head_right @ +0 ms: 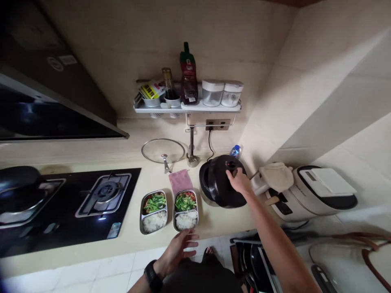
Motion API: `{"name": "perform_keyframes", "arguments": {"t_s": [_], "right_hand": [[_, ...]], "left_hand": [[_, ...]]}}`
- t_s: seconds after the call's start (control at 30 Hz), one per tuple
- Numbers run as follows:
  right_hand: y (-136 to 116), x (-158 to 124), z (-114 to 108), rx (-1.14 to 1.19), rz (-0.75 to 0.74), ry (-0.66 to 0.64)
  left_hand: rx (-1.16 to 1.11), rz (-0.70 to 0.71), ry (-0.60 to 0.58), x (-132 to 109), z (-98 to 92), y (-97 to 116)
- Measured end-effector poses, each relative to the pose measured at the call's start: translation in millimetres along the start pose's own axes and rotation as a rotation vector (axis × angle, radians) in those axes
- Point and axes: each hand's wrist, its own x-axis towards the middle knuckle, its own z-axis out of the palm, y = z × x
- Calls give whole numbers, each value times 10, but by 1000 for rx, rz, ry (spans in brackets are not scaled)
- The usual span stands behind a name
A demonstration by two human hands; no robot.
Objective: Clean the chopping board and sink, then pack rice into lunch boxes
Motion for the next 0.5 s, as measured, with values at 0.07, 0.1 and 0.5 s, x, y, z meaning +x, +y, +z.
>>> {"name": "perform_keyframes", "arguments": {"t_s": [0.07,0.1,0.5], "right_hand": [[-413,133,180,-242,-23,-129],[-568,173,289,-324,-42,-151],[-455,466,452,-890,-652,-205]], "left_hand": [[-10,10,44,-79,-259,-56],[-21,17,61,-119,-365,-65],[-213,61,249,-553,-1353,7]]}}
